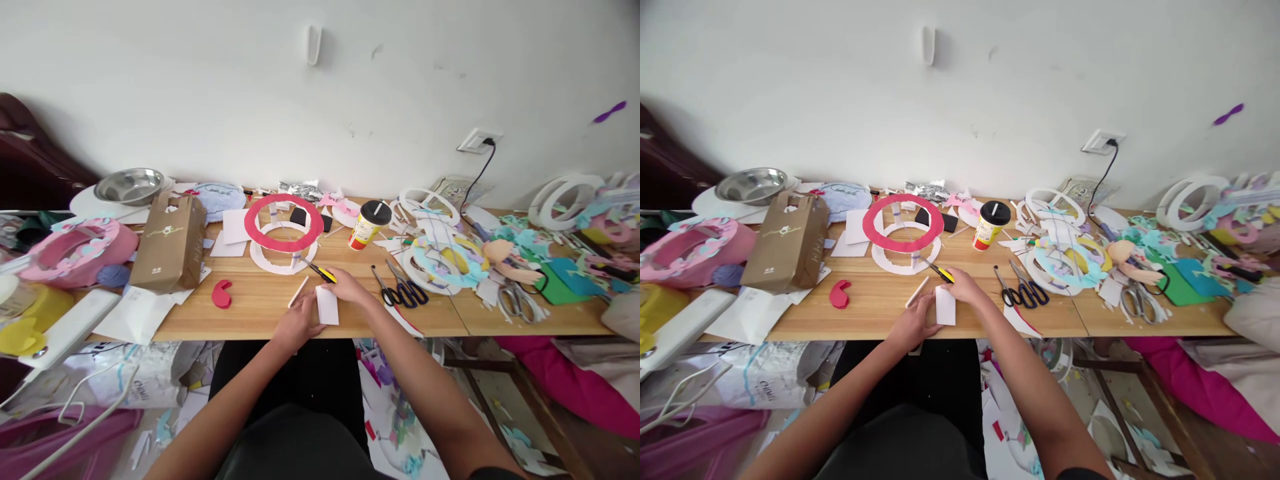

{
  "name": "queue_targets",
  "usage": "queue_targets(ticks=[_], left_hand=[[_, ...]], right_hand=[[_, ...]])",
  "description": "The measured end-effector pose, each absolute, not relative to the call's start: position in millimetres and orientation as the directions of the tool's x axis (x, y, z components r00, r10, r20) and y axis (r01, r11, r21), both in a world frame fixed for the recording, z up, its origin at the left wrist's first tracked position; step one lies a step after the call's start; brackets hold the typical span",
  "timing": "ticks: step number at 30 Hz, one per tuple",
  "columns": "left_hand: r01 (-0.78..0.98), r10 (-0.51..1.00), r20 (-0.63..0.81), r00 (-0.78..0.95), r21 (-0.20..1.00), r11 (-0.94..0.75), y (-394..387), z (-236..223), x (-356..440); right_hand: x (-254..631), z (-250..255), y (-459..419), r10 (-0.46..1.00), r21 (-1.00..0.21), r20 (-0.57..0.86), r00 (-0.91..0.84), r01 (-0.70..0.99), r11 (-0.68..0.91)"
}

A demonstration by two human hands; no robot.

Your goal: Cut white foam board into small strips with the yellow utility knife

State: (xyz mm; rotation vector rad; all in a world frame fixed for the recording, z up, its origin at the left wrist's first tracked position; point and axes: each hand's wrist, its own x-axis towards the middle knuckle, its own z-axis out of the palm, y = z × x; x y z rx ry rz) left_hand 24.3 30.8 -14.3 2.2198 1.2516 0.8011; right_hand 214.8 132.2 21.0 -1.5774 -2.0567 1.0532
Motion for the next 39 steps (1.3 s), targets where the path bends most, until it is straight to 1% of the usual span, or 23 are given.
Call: queue_targets(ticks=[3,7,11,14,19,23,26,30,32,34,36,39], left_hand=[[0.617,0.868,0.253,0.428,0.619,-0.485,30.8,-13.8,24.4],[0.665,0.856,0.237,0.458,0.547,-0.508,32.0,-15.5,24.8],[0.676,0.831,0.287,0.476,0.485,-0.555,33.5,-20.6,25.4],[0.682,0.816,0.324,0.479,0.448,-0.578,33.6,-22.8,26.3],[0.713,0.807,0.332,0.488,0.382,-0.588,32.5,-19.3,28.9],[0.729,0.799,0.342,0.495,0.337,-0.595,31.2,-16.5,30.6],[0.731,0.798,0.36,0.483,0.336,-0.594,30.0,-17.8,30.7],[0.721,0.808,0.341,0.481,0.371,-0.585,30.5,-20.9,30.8],[0.712,0.811,0.316,0.493,0.389,-0.584,31.6,-21.9,31.5],[0.717,0.812,0.298,0.502,0.382,-0.584,32.8,-22.5,32.8],[0.728,0.811,0.297,0.504,0.359,-0.584,33.4,-23.0,34.4],[0.734,0.802,0.331,0.497,0.332,-0.592,32.8,-24.4,36.0]], right_hand=[[218.0,21.8,134.0,0.92,-0.769,-0.15,-0.362,0.628,0.122],[220.1,22.5,136.7,0.899,-0.809,-0.147,-0.413,0.572,0.131],[225.1,23.1,139.4,0.893,-0.818,-0.154,-0.423,0.561,0.124],[235.8,27.8,142.4,0.921,-0.791,-0.14,-0.363,0.6,0.117],[252.0,40.1,139.6,0.968,-0.736,-0.059,-0.244,0.666,0.123],[241.3,40.6,112.2,0.984,-0.74,0.009,-0.176,0.661,0.125],[224.8,35.1,81.2,0.989,-0.773,-0.004,-0.145,0.628,0.089],[210.6,31.2,56.0,0.964,-0.82,-0.044,-0.263,0.56,0.115],[210.4,33.0,56.2,0.942,-0.833,-0.047,-0.331,0.534,0.146],[214.9,36.4,63.5,0.903,-0.829,-0.062,-0.425,0.527,0.191],[222.1,39.8,74.2,0.832,-0.814,-0.095,-0.546,0.524,0.251],[231.2,42.1,88.3,0.688,-0.809,-0.15,-0.71,0.488,0.327]])
